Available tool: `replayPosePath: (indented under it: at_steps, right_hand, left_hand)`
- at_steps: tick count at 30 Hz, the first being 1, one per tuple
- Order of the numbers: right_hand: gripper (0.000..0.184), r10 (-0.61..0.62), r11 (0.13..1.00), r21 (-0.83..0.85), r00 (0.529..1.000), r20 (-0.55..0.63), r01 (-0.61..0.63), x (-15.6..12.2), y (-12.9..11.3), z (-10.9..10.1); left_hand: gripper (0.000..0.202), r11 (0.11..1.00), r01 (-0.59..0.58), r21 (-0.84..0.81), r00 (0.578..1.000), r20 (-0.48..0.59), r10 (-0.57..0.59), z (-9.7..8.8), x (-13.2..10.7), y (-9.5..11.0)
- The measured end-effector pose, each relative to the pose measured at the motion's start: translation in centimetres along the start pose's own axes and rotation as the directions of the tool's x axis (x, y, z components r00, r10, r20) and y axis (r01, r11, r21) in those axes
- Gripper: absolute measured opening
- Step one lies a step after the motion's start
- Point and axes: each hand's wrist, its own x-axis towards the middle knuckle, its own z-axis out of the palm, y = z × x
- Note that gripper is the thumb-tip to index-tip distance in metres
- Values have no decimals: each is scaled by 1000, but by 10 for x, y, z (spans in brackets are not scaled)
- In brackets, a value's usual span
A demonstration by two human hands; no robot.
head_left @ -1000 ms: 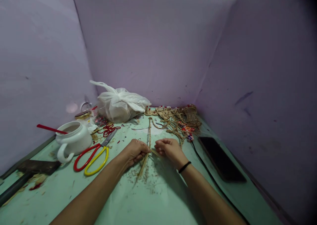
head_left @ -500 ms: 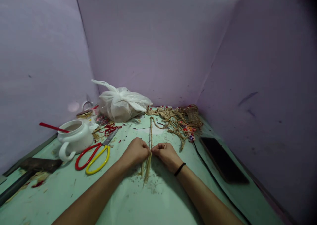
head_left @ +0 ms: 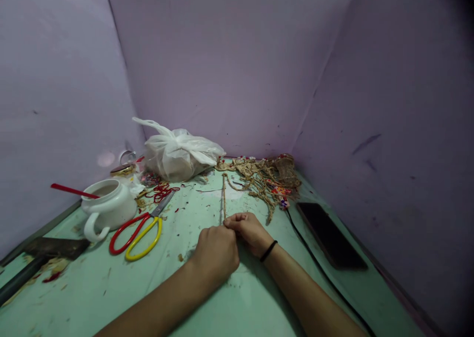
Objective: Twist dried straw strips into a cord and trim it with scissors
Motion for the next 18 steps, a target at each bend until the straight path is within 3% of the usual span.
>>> replayPosePath:
  at_steps: [3, 4, 5, 6, 8, 9, 11, 15, 18]
  right_hand:
    - [4, 29, 999, 25, 998, 63, -31, -1, -4, -3]
    - [3, 43, 999, 13, 996, 73, -44, -1, -5, -4]
    - [3, 54, 999, -4, 995, 82, -53, -1, -6, -5]
    - [2, 58, 998, -20, 994, 95, -56, -1, -6, -5]
    - [3, 48, 998, -37, 991, 126, -44, 0, -5, -6]
    - [4, 40, 998, -48, 989, 141, -34, 1, -4, -7]
    - [4, 16, 996, -91, 987, 159, -1, 3, -2, -9]
    - [4, -68, 970, -224, 992, 106, 91, 6, -1, -10]
    - [8, -97, 956, -271, 994, 58, 109, 6, -2, -7]
  left_hand:
    - [19, 995, -102, -1, 952, -289, 97, -17, 12, -6]
    - [19, 991, -93, -92, 920, -388, 50, -23, 17, -8]
    - [19, 975, -51, -218, 913, -406, -43, -28, 22, -10]
    - [19, 934, 36, -355, 923, -347, -167, -31, 26, -12]
    - [18, 817, 232, -527, 947, -69, -314, -31, 33, -16]
    - [17, 772, 304, -559, 943, 61, -327, -29, 35, -18]
    - [14, 733, 352, -582, 936, 205, -286, -21, 38, -22]
    - [11, 689, 372, -622, 928, 259, -268, -10, 41, -30]
    - [10, 683, 414, -601, 910, 284, -302, -12, 41, -30]
